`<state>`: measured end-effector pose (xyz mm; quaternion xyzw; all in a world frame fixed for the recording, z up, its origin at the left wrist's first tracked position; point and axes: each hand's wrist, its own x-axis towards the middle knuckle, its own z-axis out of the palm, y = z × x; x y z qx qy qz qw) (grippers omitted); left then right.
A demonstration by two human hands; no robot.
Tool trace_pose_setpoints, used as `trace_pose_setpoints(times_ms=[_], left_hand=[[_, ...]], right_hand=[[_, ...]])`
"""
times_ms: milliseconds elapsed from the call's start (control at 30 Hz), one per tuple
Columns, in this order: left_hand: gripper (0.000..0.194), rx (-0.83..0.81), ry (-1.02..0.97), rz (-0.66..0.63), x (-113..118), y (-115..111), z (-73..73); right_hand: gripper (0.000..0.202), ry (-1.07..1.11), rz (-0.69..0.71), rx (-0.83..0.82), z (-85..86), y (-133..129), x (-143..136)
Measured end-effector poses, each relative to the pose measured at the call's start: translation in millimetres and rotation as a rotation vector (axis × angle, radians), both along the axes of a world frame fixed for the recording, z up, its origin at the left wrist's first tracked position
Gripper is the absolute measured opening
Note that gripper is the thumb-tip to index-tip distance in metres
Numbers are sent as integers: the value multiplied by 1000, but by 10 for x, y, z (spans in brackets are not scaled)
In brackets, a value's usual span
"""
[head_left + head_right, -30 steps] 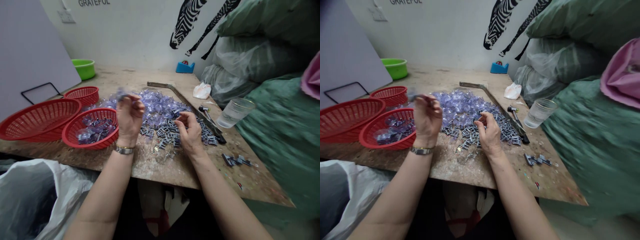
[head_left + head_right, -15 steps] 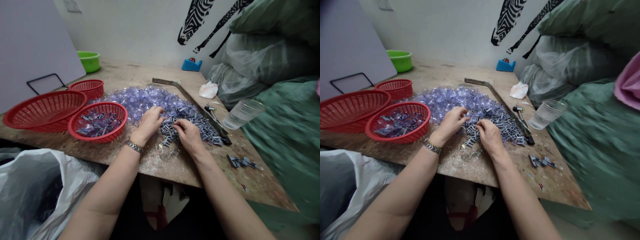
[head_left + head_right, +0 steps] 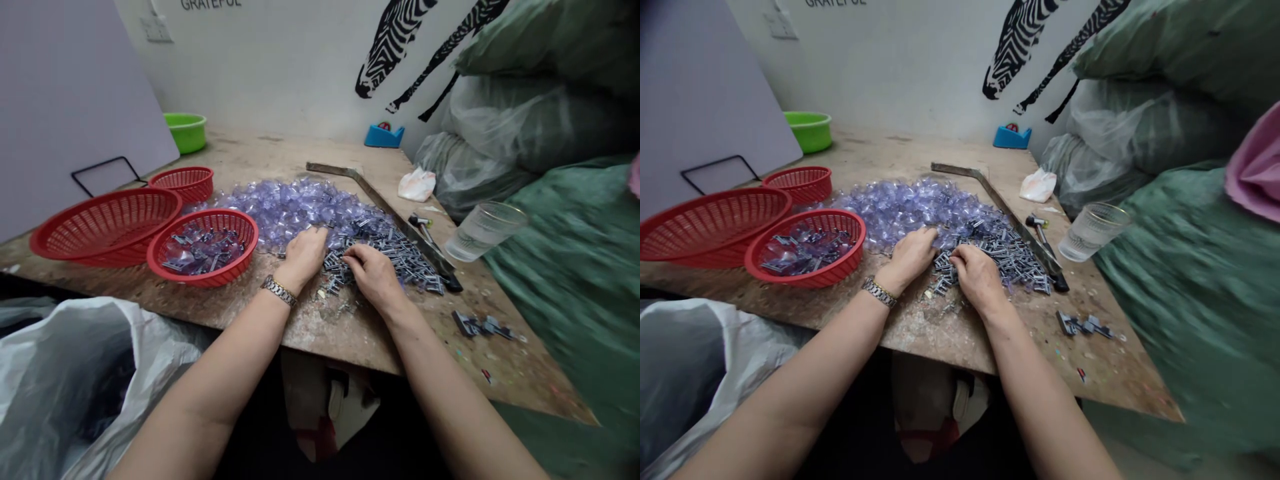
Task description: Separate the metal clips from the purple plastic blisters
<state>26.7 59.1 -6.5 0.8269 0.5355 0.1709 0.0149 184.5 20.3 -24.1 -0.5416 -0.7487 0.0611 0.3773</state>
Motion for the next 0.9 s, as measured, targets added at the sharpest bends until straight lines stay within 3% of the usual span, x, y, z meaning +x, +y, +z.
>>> trace_pose_setpoints(times_ms=[133,300,533,700,900], left_hand=[[29,-8,-109,-7,-30,72,-28],[20,-69,-499,-15,-64,177,-4],[9,-430,-1063,-134,-15,130,44],[7,-555,-1177,-170,18,93,43],[7,-574,-1191,-161,51,72,53]], right_hand=[[11,13,3,5,-4,4,3],[8,119,-51,10,2,4,3],[32,214,-23,66,-1,19,-4],[32,228,29,5,36,-5,-31],[36,316,47,-38,61,-34,-80]])
